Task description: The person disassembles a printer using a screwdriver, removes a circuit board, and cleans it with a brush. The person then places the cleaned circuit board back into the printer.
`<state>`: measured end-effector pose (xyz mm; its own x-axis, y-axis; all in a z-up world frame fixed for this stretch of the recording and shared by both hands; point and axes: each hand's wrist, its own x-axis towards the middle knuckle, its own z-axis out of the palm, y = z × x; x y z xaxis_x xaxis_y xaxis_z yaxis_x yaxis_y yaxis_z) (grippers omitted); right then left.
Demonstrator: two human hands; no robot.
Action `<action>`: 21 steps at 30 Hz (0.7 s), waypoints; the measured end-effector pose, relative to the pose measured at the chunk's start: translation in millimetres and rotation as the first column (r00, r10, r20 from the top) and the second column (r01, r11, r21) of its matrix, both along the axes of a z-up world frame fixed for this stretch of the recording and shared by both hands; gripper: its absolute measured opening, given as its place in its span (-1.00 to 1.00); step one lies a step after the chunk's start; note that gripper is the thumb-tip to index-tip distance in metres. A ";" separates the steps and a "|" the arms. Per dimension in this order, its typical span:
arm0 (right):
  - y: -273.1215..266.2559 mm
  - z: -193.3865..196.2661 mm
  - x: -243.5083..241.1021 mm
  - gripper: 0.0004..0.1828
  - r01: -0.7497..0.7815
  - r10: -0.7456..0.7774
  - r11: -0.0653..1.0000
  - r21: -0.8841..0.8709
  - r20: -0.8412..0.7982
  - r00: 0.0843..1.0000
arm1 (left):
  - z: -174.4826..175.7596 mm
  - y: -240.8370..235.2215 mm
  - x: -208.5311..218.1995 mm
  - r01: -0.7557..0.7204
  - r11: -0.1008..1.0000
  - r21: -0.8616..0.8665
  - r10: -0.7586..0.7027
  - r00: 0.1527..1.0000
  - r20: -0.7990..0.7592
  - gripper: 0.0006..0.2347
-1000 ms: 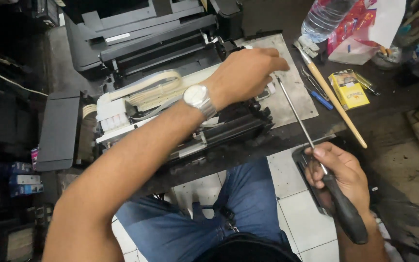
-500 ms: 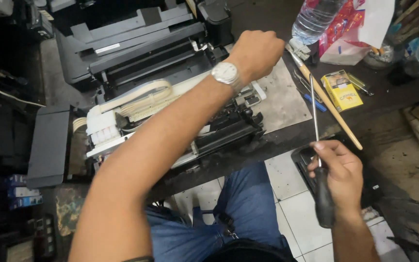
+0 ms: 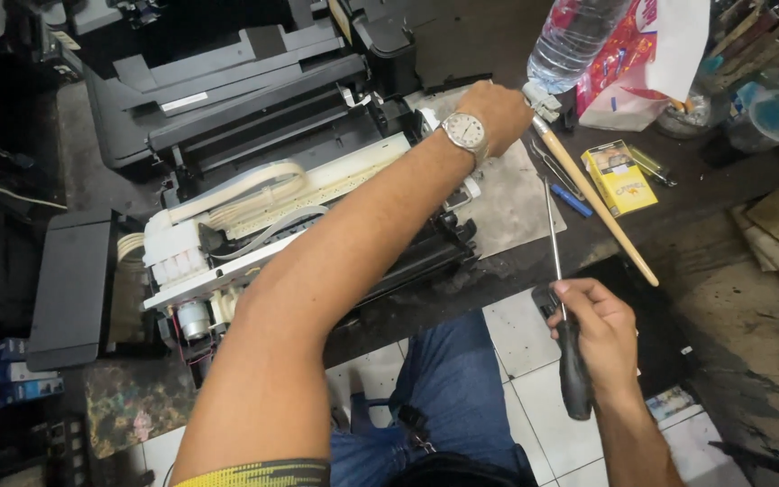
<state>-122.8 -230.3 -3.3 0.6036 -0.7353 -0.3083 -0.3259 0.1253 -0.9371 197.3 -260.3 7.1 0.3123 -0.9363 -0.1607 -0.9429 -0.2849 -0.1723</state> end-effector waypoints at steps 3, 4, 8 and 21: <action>-12.0 -2.0 7.9 -0.86 -0.071 0.065 0.994 -0.084 -0.068 0.996 | 27.2 19.1 -4.7 0.011 0.997 -0.082 -0.008 0.999 0.032 -0.90; -18.9 -1.8 12.2 -0.86 -0.075 0.069 0.994 -0.084 -0.066 0.995 | 34.3 30.8 -6.7 0.007 0.997 -0.083 -0.004 0.999 0.034 -0.90; -47.6 -8.7 33.4 -0.77 -0.263 0.199 0.909 -0.323 -0.219 0.955 | 90.4 103.4 -45.3 0.026 0.826 -0.563 -0.127 0.982 -0.141 -0.82; -89.8 -29.2 85.9 -0.60 -0.548 0.143 0.295 -0.783 -0.530 0.836 | 63.3 281.7 -295.3 -0.520 0.807 -0.280 -0.589 -0.677 -0.441 -0.70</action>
